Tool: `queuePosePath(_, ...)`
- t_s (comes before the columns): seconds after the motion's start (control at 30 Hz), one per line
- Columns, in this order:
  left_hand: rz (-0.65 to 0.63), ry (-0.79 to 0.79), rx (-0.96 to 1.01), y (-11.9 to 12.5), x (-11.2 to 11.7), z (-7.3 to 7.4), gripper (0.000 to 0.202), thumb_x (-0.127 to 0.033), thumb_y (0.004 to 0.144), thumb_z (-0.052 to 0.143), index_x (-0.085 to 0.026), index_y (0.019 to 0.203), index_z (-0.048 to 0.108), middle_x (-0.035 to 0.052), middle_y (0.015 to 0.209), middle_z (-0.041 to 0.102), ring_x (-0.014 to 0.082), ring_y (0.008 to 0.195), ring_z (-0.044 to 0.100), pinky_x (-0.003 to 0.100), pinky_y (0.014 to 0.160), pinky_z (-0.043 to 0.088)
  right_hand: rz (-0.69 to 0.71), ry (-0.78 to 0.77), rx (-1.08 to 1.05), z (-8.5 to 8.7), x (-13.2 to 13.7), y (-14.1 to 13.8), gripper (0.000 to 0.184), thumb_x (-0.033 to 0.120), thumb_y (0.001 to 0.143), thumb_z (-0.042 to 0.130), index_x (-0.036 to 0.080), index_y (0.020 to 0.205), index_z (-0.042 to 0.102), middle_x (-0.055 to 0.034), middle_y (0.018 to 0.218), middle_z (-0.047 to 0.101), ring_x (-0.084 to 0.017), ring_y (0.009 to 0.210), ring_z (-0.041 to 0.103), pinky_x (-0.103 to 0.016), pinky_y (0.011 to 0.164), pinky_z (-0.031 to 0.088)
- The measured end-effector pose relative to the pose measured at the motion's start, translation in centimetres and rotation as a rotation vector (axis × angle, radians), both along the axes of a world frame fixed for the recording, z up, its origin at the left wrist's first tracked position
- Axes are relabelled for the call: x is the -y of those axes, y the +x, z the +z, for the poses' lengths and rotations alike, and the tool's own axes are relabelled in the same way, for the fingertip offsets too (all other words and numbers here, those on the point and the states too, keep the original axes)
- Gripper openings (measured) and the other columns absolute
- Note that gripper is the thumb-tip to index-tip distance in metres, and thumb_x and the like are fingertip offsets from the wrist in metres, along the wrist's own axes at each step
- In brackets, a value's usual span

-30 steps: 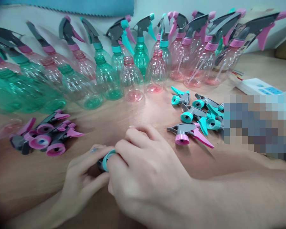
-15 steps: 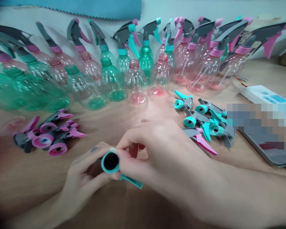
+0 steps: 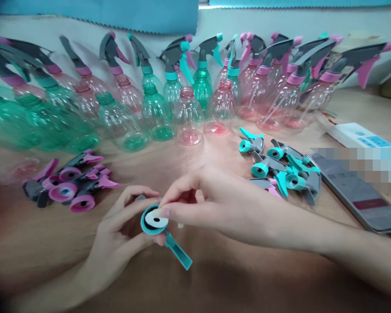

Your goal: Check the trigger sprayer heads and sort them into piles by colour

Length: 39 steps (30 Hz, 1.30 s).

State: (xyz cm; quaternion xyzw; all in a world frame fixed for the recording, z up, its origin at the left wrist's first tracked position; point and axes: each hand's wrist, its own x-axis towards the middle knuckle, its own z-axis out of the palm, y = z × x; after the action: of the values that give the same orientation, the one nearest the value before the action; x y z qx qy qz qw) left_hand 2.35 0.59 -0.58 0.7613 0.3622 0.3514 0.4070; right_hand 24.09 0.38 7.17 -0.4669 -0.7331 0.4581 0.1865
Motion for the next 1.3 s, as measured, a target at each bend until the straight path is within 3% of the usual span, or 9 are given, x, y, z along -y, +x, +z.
queuePosePath(0.13,0.016,0.043,0.0,0.1,-0.1,0.2,0.03,-0.038,0.074,0.073,-0.03,0.101,0.065,0.0011,0.102,0.048,0.0158,0.09,0.051,0.028,0.076,0.048,-0.027,0.022,0.007,-0.7,0.3,-0.9,0.018,0.035,0.087,0.056,0.027,0.087,0.072,0.0043,0.08,0.067,-0.01,0.069,0.052,-0.019,0.051,0.035)
queuePosePath(0.37,0.019,0.086,-0.053,0.1,-0.1,0.4,0.028,-0.04,0.073,0.073,-0.028,0.098,0.067,0.0022,0.101,0.049,0.0169,0.089,0.052,0.031,0.078,0.048,-0.132,0.143,-0.008,-1.0,0.8,-1.2,0.014,0.029,0.082,0.063,0.02,0.072,0.064,0.0063,0.065,0.063,-0.007,0.06,0.053,-0.017,0.05,0.038)
queuePosePath(0.5,0.029,0.079,-0.042,0.2,-0.1,0.5,0.025,-0.041,0.074,0.072,-0.029,0.095,0.068,0.0011,0.099,0.049,0.0157,0.087,0.052,0.029,0.077,0.048,-0.065,0.345,-0.034,-1.6,0.5,-1.3,0.005,0.016,0.082,0.062,0.016,0.079,0.066,0.0042,0.069,0.061,-0.005,0.059,0.052,-0.015,0.054,0.04)
queuePosePath(0.63,0.034,0.094,-0.054,0.3,-0.2,0.6,0.024,-0.042,0.075,0.07,-0.028,0.095,0.067,0.0001,0.098,0.049,0.0143,0.087,0.052,0.025,0.075,0.047,0.031,0.544,-0.044,-2.0,-0.2,-1.0,0.009,0.018,0.084,0.063,0.013,0.08,0.069,0.0019,0.067,0.058,-0.005,0.058,0.049,-0.015,0.055,0.038)
queuePosePath(0.93,-0.029,0.165,-0.089,0.2,0.1,0.9,0.026,-0.04,0.08,0.065,-0.026,0.101,0.065,0.0012,0.099,0.049,0.0126,0.084,0.054,0.023,0.072,0.048,0.226,0.582,0.033,-1.2,0.3,-0.1,0.02,0.018,0.091,0.052,0.02,0.084,0.07,0.0029,0.077,0.056,-0.003,0.067,0.05,-0.014,0.063,0.036)
queuePosePath(1.2,-0.024,0.17,-0.072,0.3,0.0,0.9,0.027,-0.04,0.079,0.067,-0.025,0.101,0.066,0.0017,0.097,0.05,0.0128,0.08,0.055,0.024,0.069,0.05,0.295,0.465,0.149,-0.4,0.7,0.4,0.02,0.025,0.095,0.046,0.022,0.089,0.065,0.0025,0.092,0.063,-0.008,0.082,0.056,-0.02,0.073,0.039)
queuePosePath(1.3,-0.023,0.177,-0.079,0.3,-0.1,0.9,0.028,-0.04,0.078,0.068,-0.025,0.101,0.066,0.0016,0.097,0.051,0.0134,0.08,0.055,0.025,0.07,0.049,0.302,0.53,0.179,-0.5,0.8,0.4,0.019,0.023,0.095,0.045,0.022,0.094,0.064,0.001,0.093,0.063,-0.01,0.082,0.057,-0.023,0.071,0.04)
